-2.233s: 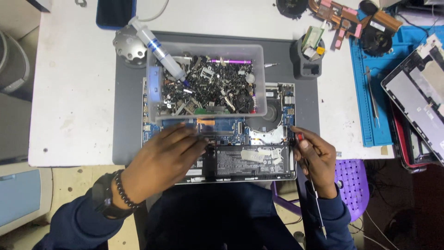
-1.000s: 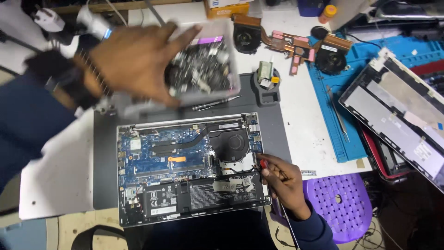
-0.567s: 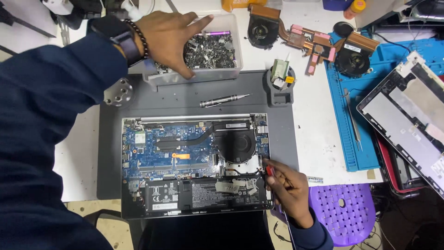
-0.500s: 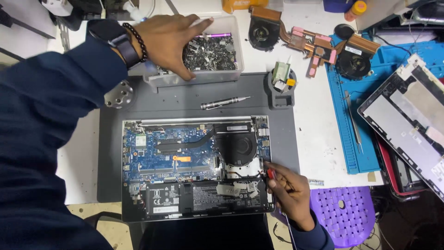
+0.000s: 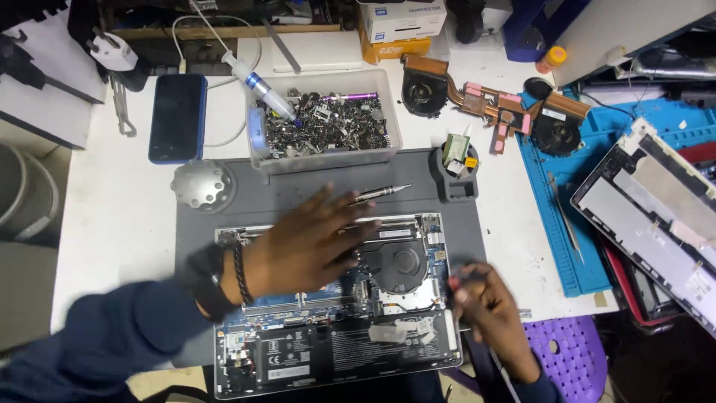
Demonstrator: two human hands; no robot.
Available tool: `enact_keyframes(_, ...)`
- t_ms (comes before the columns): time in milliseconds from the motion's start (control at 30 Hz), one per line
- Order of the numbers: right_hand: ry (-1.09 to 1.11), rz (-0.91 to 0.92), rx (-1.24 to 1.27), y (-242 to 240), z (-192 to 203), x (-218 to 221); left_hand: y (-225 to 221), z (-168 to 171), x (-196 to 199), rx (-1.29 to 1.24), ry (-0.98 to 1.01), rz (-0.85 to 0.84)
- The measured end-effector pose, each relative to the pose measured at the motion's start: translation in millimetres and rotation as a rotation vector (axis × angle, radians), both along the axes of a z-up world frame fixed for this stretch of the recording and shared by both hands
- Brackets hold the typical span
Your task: Repairing a laptop by unscrewing components and disconnecting cables on the motherboard
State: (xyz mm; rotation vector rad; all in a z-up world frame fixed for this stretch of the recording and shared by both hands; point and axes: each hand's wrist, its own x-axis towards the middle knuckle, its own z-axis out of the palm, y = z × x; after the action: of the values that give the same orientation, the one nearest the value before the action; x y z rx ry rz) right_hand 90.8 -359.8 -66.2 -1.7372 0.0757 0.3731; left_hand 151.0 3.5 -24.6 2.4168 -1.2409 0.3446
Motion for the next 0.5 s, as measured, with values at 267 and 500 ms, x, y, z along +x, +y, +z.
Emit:
enact_keyframes(267,-0.36,-0.129,-0.456,4,-25,75,-2,-69,-1,-0.108,-0.081,0.111)
enact_keyframes(500,-0.557,0.011,-0.534,35,-15,92,-1,-69,-2,-0.134,-0.142,0.178)
